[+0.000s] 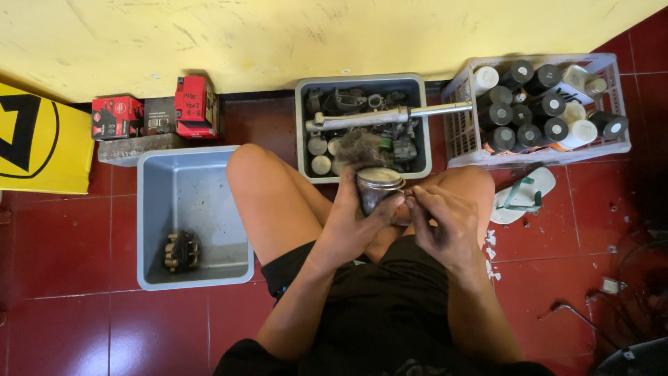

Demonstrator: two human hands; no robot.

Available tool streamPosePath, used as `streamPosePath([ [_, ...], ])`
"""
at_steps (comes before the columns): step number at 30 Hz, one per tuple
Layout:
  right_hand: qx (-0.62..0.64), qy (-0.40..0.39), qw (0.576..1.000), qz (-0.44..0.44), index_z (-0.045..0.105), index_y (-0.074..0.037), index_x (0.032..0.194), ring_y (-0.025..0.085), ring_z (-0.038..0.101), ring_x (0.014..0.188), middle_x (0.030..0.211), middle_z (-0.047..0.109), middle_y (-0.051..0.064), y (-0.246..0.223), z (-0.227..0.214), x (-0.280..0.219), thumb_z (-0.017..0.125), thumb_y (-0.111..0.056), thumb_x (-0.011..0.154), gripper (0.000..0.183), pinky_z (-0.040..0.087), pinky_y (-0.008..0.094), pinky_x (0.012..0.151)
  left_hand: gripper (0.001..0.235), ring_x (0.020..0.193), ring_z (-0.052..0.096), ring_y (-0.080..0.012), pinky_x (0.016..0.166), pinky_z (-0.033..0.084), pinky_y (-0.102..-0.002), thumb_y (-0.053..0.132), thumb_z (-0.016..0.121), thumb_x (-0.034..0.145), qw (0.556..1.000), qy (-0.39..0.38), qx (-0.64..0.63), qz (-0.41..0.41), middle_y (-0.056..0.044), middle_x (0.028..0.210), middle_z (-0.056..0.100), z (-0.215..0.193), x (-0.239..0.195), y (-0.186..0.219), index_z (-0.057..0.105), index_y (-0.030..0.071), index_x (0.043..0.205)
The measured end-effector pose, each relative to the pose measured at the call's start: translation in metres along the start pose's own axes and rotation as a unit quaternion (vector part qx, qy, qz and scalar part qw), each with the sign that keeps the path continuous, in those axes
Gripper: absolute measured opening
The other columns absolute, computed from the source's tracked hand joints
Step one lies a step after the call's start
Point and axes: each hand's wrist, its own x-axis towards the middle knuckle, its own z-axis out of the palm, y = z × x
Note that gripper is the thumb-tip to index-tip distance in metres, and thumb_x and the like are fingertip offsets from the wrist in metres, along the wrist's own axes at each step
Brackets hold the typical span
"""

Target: The person sits on the floor and uses a brush to clean a metal engine part, scrubbing its surfaces and crevices. They then place the part in a plastic bin and pick up a piston, continuing to scrub it with the brush.

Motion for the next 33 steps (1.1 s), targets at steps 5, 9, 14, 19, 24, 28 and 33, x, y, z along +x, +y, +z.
streamPosePath([
  [5, -0.011, -0.061, 0.988, 0.145, 0.072, 0.001, 0.102, 0.038, 0.07, 0.063, 0.068, 0.066, 0.017, -0.007, 0.003, -0.011, 0.072, -0.003, 0.092, 0.011, 0.053, 0.041, 0.056, 0.062, 0.121, 0.053, -0.0549, 0.107, 0.042, -0.06, 0.023, 0.077, 0.093, 0.995, -0.002, 0.094, 0.027, -0.029, 0.12, 0.046, -0.004, 0.0, 0.003, 0.04, -0.007, 0.133],
  [9, 0.021, -0.052, 0.984, 0.171, 0.071, 0.0, 0.102, 0.036, 0.071, 0.065, 0.071, 0.066, 0.016, -0.016, 0.002, 0.002, 0.071, -0.003, 0.095, 0.008, 0.053, 0.037, 0.06, 0.052, 0.128, 0.049, -0.0511, 0.109, 0.041, -0.059, 0.02, 0.068, 0.101, 0.998, -0.021, 0.035, 0.039, -0.026, 0.124, 0.042, -0.01, 0.002, 0.007, 0.039, -0.006, 0.135],
  [14, 0.226, 0.008, 0.934, 0.276, 0.068, 0.001, 0.104, 0.013, 0.06, 0.059, 0.064, 0.062, 0.007, -0.008, 0.005, -0.016, 0.062, -0.001, 0.102, 0.007, 0.051, 0.027, 0.058, 0.077, 0.123, 0.057, -0.0231, 0.108, 0.048, -0.044, 0.022, 0.088, 0.083, 0.982, -0.044, -0.178, -0.044, -0.012, 0.131, 0.054, -0.013, -0.002, -0.01, 0.047, 0.004, 0.145],
  [19, 0.217, 0.002, 0.936, 0.277, 0.069, 0.004, 0.102, 0.014, 0.063, 0.056, 0.064, 0.065, 0.011, -0.022, 0.005, 0.001, 0.064, 0.002, 0.099, 0.006, 0.05, 0.026, 0.054, 0.074, 0.117, 0.056, -0.0206, 0.103, 0.05, -0.045, 0.017, 0.089, 0.079, 0.977, -0.02, -0.199, -0.079, -0.012, 0.123, 0.058, 0.0, -0.007, -0.019, 0.05, 0.002, 0.141],
  [24, 0.116, -0.023, 0.964, 0.238, 0.075, -0.002, 0.101, 0.02, 0.071, 0.063, 0.072, 0.07, 0.008, -0.029, 0.004, 0.005, 0.072, -0.003, 0.095, 0.008, 0.055, 0.028, 0.064, 0.069, 0.128, 0.058, -0.0358, 0.109, 0.046, -0.053, 0.018, 0.087, 0.083, 0.997, 0.039, -0.027, -0.055, -0.021, 0.128, 0.055, -0.005, 0.005, -0.013, 0.045, 0.002, 0.137],
  [28, 0.082, -0.035, 0.956, 0.281, 0.074, -0.004, 0.107, 0.023, 0.072, 0.072, 0.076, 0.071, 0.012, -0.023, 0.01, 0.013, 0.069, -0.007, 0.099, 0.009, 0.055, 0.035, 0.072, 0.069, 0.123, 0.057, -0.0384, 0.109, 0.043, -0.055, 0.019, 0.088, 0.079, 0.995, 0.069, 0.007, -0.079, -0.024, 0.124, 0.055, -0.003, 0.008, -0.007, 0.047, -0.002, 0.13],
  [33, 0.066, -0.078, 0.918, 0.384, 0.071, -0.014, 0.113, 0.032, 0.074, 0.092, 0.091, 0.076, 0.015, 0.023, 0.041, 0.018, 0.067, -0.024, 0.103, 0.015, 0.055, 0.046, 0.087, 0.07, 0.128, 0.057, -0.0411, 0.112, 0.043, -0.056, 0.029, 0.088, 0.08, 0.982, 0.104, -0.01, -0.16, -0.026, 0.132, 0.059, -0.013, 0.035, -0.026, 0.051, 0.003, 0.134],
])
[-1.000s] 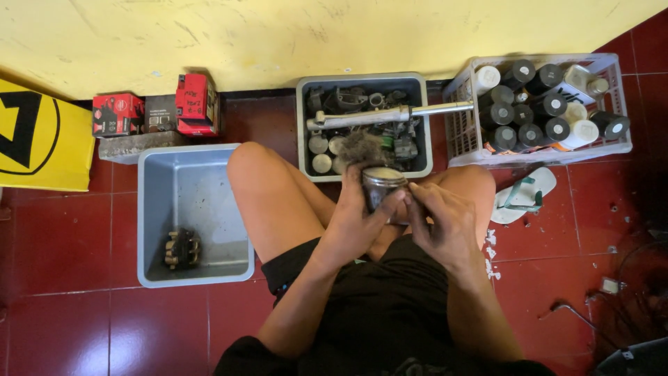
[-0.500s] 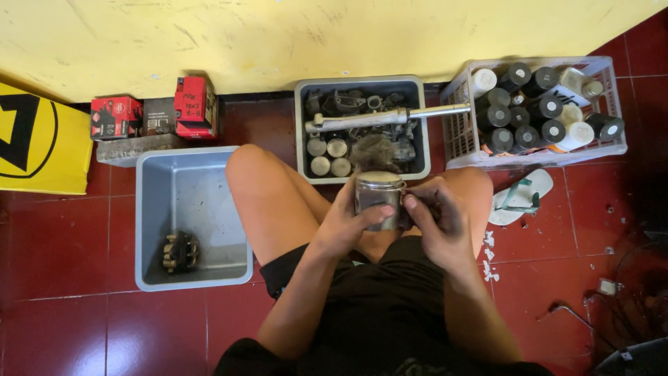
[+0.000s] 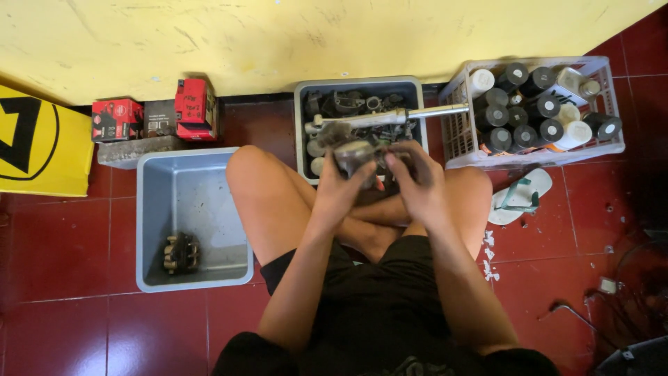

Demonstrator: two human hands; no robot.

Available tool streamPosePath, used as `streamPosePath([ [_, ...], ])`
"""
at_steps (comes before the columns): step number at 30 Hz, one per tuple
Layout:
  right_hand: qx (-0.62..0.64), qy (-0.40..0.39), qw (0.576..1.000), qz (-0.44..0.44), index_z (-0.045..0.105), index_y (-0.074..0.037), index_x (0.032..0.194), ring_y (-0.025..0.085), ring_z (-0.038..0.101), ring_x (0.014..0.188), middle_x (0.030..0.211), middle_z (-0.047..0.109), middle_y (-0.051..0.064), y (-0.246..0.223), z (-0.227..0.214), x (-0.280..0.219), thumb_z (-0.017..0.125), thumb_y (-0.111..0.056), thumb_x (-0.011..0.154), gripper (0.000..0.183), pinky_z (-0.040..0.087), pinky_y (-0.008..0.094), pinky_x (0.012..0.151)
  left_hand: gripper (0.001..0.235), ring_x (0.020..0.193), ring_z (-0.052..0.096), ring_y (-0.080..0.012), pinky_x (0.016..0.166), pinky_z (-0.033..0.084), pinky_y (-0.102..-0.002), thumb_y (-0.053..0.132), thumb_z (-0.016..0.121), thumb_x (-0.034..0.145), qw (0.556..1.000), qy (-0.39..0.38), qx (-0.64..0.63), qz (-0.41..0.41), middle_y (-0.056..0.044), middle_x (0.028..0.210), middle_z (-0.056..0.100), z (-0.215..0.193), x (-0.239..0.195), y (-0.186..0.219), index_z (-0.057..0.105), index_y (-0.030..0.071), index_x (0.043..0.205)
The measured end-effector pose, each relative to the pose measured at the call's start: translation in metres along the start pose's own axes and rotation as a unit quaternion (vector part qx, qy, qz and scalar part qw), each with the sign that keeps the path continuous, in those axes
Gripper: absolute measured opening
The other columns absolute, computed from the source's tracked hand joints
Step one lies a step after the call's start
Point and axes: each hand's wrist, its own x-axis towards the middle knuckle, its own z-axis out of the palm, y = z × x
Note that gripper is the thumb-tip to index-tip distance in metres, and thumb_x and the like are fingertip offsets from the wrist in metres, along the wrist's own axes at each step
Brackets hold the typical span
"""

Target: The person sits on the floor and uses a brush to clean a metal engine part, scrubbing its surfaces and crevices. They then place the part in a plastic bin and pick up a piston, continuing to scrub it with the brush.

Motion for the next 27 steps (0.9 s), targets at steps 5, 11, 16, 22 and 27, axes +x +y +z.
streamPosePath([
  [5, 0.142, -0.033, 0.989, 0.016, 0.07, -0.008, 0.116, 0.017, 0.06, 0.074, 0.079, 0.066, 0.014, 0.029, 0.028, 0.033, 0.072, -0.023, 0.1, 0.022, 0.055, 0.039, 0.072, 0.082, 0.13, 0.052, -0.0532, 0.112, 0.042, -0.065, 0.046, 0.084, 0.081, 0.984, 0.078, 0.163, 0.004, -0.03, 0.144, 0.039, -0.009, 0.041, -0.031, 0.043, 0.0, 0.135],
  [11, 0.236, -0.019, 0.969, 0.073, 0.071, -0.009, 0.113, 0.01, 0.05, 0.055, 0.058, 0.054, 0.003, 0.015, 0.045, 0.042, 0.072, -0.02, 0.098, 0.019, 0.04, 0.024, 0.049, 0.073, 0.127, 0.049, -0.0612, 0.111, 0.042, -0.066, 0.031, 0.083, 0.082, 0.971, 0.112, 0.201, 0.06, -0.031, 0.138, 0.035, 0.001, 0.052, -0.04, 0.041, 0.0, 0.132],
  [16, 0.313, 0.051, 0.94, 0.125, 0.073, -0.003, 0.093, 0.009, 0.051, 0.044, 0.054, 0.052, 0.005, 0.022, 0.059, 0.062, 0.08, -0.014, 0.09, 0.013, 0.036, 0.021, 0.035, 0.075, 0.125, 0.049, -0.0627, 0.108, 0.045, -0.067, 0.027, 0.086, 0.079, 0.965, 0.11, 0.229, 0.068, -0.03, 0.134, 0.037, 0.003, 0.064, -0.052, 0.041, -0.002, 0.132],
  [22, 0.26, 0.035, 0.956, 0.132, 0.07, -0.003, 0.1, 0.014, 0.055, 0.066, 0.072, 0.059, 0.009, 0.06, 0.054, 0.09, 0.075, -0.017, 0.093, 0.016, 0.043, 0.029, 0.058, 0.074, 0.127, 0.054, -0.0533, 0.109, 0.044, -0.062, 0.03, 0.087, 0.081, 0.993, 0.082, 0.085, -0.005, -0.03, 0.134, 0.047, -0.003, 0.081, -0.052, 0.047, -0.003, 0.134],
  [27, -0.047, -0.084, 0.976, 0.197, 0.053, -0.029, 0.148, 0.051, 0.062, 0.121, 0.116, 0.07, 0.031, -0.002, 0.024, 0.091, 0.064, -0.057, 0.095, 0.06, 0.046, 0.058, 0.105, 0.056, 0.101, 0.062, -0.0252, 0.087, 0.056, -0.047, 0.026, 0.085, 0.085, 0.97, 0.079, -0.221, -0.068, -0.017, 0.113, 0.062, -0.015, 0.105, -0.085, 0.059, 0.005, 0.13],
])
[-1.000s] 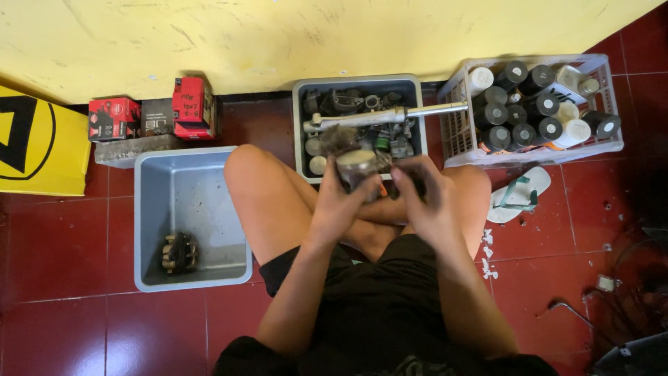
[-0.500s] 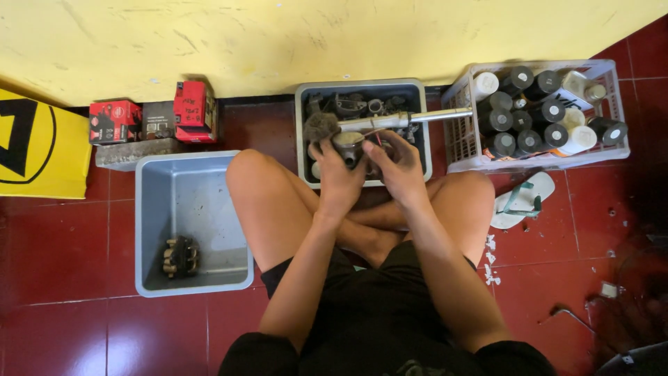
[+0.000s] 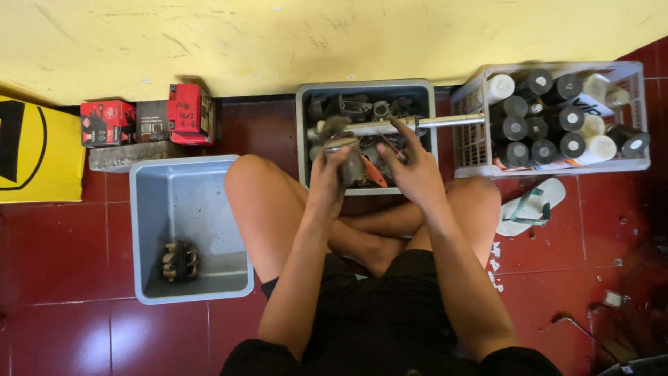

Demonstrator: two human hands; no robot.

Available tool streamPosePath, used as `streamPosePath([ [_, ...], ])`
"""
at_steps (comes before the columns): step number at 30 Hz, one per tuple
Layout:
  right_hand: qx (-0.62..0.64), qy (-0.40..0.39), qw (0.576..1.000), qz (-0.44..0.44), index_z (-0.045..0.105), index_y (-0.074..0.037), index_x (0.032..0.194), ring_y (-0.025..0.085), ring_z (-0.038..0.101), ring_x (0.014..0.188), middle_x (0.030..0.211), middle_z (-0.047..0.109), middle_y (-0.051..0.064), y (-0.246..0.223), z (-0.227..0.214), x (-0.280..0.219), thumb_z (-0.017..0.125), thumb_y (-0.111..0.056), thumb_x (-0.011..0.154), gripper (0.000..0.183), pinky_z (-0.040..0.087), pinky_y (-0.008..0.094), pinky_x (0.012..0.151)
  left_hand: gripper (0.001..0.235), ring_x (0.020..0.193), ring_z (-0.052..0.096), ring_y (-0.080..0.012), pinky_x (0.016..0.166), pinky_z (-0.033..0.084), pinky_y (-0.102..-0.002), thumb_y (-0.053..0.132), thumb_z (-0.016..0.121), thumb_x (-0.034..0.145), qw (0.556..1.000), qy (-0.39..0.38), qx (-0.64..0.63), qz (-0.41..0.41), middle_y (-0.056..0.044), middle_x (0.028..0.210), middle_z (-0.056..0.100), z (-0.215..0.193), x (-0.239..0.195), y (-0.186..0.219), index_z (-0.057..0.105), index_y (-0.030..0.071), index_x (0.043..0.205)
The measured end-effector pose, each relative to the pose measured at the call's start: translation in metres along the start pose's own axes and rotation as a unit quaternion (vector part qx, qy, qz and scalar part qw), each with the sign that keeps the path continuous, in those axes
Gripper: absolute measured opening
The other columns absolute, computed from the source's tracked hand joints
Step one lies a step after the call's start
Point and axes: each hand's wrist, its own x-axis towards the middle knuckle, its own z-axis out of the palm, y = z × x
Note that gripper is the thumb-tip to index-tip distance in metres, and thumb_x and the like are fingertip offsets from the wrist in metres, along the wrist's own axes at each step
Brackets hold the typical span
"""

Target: The person sits on the floor and uses a brush to clean a metal engine part, scrubbing its surfaces and crevices. They then place the part in a plastic bin and pick up a piston, continuing to scrub it with the brush.

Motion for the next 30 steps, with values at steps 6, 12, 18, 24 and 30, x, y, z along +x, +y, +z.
streamPosePath([
  [6, -0.186, 0.001, 0.982, 0.04, 0.06, -0.028, 0.138, 0.046, 0.068, 0.114, 0.111, 0.074, 0.025, 0.067, 0.009, 0.035, 0.062, -0.071, 0.092, 0.063, 0.052, 0.056, 0.097, 0.053, 0.064, 0.07, -0.0327, 0.045, 0.056, -0.042, 0.045, 0.059, 0.099, 0.978, -0.094, -0.177, -0.063, -0.029, 0.077, 0.068, 0.004, -0.006, 0.023, 0.068, -0.004, 0.117],
  [12, -0.056, 0.028, 0.997, -0.04, 0.065, -0.013, 0.126, 0.052, 0.065, 0.109, 0.11, 0.072, 0.03, 0.064, -0.006, 0.024, 0.059, -0.034, 0.104, 0.031, 0.049, 0.061, 0.095, 0.063, 0.068, 0.072, -0.0379, 0.044, 0.059, -0.049, 0.059, 0.058, 0.097, 0.963, -0.123, -0.224, -0.09, -0.025, 0.113, 0.072, -0.004, 0.005, 0.003, 0.066, 0.004, 0.126],
  [18, 0.1, 0.019, 0.961, -0.259, 0.075, -0.002, 0.12, 0.033, 0.075, 0.093, 0.101, 0.075, 0.021, 0.028, -0.039, -0.007, 0.071, -0.004, 0.097, 0.023, 0.059, 0.043, 0.082, 0.069, 0.064, 0.07, -0.041, 0.046, 0.06, -0.053, 0.066, 0.055, 0.095, 0.952, -0.16, -0.235, -0.111, -0.025, 0.091, 0.071, 0.007, -0.01, 0.02, 0.065, 0.005, 0.125],
  [24, 0.099, 0.014, 0.929, -0.357, 0.074, 0.0, 0.118, 0.014, 0.051, 0.052, 0.075, 0.065, 0.011, -0.009, -0.055, -0.038, 0.071, 0.003, 0.091, 0.026, 0.038, 0.024, 0.044, 0.064, 0.06, 0.069, -0.0407, 0.045, 0.06, -0.05, 0.059, 0.06, 0.095, 0.945, -0.13, -0.271, -0.13, -0.025, 0.094, 0.073, 0.046, -0.04, 0.077, 0.066, -0.001, 0.116],
  [30, 0.081, 0.005, 0.915, -0.395, 0.073, 0.004, 0.117, 0.016, 0.056, 0.049, 0.075, 0.065, 0.012, -0.012, -0.056, -0.051, 0.069, 0.006, 0.09, 0.027, 0.043, 0.025, 0.043, 0.067, 0.06, 0.069, -0.0444, 0.046, 0.058, -0.055, 0.059, 0.055, 0.097, 0.94, -0.166, -0.265, -0.136, -0.031, 0.088, 0.071, 0.052, -0.057, 0.088, 0.066, -0.005, 0.111],
])
